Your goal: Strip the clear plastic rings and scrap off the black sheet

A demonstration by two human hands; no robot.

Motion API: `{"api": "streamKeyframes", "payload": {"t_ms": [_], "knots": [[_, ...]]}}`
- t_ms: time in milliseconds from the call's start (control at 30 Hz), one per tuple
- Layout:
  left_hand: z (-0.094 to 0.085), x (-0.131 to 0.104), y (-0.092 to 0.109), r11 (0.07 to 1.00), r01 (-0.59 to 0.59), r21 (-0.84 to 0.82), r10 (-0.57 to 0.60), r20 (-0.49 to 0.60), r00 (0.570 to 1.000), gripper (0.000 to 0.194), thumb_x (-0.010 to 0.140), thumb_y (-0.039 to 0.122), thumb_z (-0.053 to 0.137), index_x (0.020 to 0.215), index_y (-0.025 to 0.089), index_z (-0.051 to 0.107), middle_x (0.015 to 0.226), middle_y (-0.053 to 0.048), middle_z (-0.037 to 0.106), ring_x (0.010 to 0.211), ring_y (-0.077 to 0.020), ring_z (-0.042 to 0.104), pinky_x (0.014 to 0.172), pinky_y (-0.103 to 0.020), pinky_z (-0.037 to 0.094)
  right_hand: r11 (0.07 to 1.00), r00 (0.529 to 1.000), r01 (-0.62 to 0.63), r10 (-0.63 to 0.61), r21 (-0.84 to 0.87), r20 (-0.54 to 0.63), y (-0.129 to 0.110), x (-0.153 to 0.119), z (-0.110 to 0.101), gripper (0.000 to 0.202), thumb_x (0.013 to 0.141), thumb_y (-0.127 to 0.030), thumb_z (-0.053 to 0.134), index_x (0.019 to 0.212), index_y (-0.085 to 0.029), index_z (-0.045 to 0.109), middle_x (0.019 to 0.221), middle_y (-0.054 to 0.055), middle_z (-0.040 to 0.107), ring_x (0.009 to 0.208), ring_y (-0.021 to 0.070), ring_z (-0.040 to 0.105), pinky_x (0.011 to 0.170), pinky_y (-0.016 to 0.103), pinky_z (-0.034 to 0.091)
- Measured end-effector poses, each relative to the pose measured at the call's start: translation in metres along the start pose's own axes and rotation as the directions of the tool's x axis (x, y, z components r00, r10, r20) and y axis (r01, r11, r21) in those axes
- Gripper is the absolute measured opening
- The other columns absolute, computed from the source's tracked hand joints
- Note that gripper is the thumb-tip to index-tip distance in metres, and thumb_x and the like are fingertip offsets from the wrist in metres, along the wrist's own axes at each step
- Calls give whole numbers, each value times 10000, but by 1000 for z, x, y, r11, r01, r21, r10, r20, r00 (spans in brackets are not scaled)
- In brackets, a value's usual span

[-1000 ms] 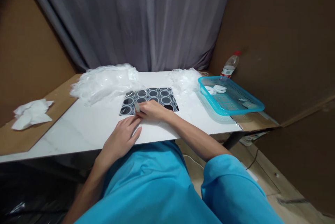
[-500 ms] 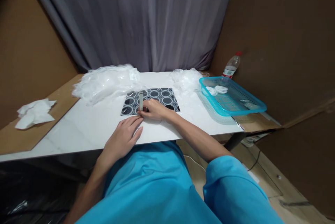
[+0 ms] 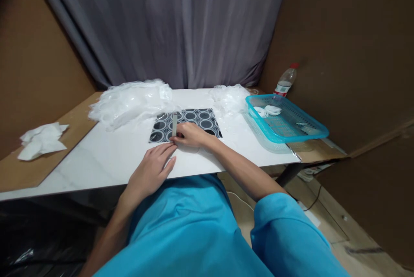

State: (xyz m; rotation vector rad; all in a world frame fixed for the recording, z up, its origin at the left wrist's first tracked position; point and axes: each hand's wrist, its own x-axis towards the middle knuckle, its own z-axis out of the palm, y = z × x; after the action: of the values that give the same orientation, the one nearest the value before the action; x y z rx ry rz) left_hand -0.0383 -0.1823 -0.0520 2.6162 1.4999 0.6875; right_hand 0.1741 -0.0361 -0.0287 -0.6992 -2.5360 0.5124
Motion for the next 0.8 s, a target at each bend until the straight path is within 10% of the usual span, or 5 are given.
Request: {"api": "streamKeyframes", "payload": {"t_ms": [800], "knots": [[0, 1, 1, 1000, 15, -1, -15, 4, 1000, 457, 1175, 371, 453, 1586, 215, 579, 1590, -124, 642, 1495, -294, 568, 1264, -515, 426, 997, 997, 73, -73, 6, -14, -4, 1, 6, 251, 1099, -323, 602, 913, -187, 701, 888, 29, 659, 767, 166, 551, 717, 295, 362]]}}
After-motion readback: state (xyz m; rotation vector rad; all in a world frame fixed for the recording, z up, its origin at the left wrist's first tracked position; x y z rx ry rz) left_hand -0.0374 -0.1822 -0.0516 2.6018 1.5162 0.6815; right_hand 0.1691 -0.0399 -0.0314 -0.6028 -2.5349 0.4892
